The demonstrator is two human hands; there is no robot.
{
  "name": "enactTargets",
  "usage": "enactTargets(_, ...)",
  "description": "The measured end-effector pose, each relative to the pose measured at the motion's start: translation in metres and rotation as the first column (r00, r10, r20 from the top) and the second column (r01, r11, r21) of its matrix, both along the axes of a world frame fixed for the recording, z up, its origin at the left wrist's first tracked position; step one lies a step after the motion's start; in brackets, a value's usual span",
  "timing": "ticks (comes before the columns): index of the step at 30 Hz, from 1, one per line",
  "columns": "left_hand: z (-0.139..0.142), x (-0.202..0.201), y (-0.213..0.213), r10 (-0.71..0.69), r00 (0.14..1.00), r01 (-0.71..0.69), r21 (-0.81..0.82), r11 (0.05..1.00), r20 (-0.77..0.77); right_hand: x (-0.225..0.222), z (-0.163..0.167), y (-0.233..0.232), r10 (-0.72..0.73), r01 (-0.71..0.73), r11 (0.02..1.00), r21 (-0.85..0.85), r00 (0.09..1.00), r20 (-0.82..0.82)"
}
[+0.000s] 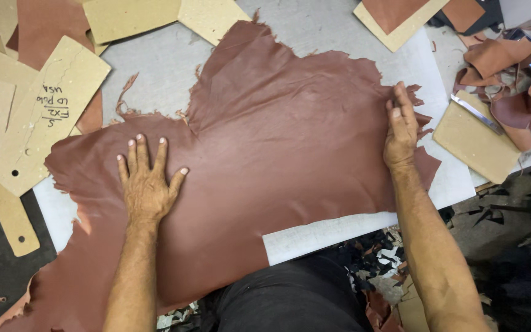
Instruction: The person cuts reddish-brown leather using a utility knife and cardboard templates. They place templates on the leather, trace and cut around them, then remove the templates and set the cut leather pieces aside.
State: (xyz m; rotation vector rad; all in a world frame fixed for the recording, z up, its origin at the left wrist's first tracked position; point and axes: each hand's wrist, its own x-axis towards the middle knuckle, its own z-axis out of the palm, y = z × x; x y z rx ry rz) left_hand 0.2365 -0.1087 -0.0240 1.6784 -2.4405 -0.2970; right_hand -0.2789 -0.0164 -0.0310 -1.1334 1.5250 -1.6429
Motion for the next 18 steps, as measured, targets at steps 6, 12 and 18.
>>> enactTargets(6,0.002,-0.097,0.012,-0.034,0.993,0.030,0.037,0.999,0.113,-0.024,-0.009,0.012,0.148,-0.140,0.988,-0.060,0.973,0.178)
enactTargets(12,0.001,-0.264,0.036,-0.370,0.929,0.363,0.154,0.919,0.015,-0.045,-0.019,0.017,0.291,-0.263,0.957,-0.124,0.856,0.427)
enactTargets(18,0.006,-0.349,0.098,-0.843,0.538,0.826,0.183,0.532,0.024,-0.054,-0.023,0.017,0.336,-0.301,0.942,-0.151,0.797,0.503)
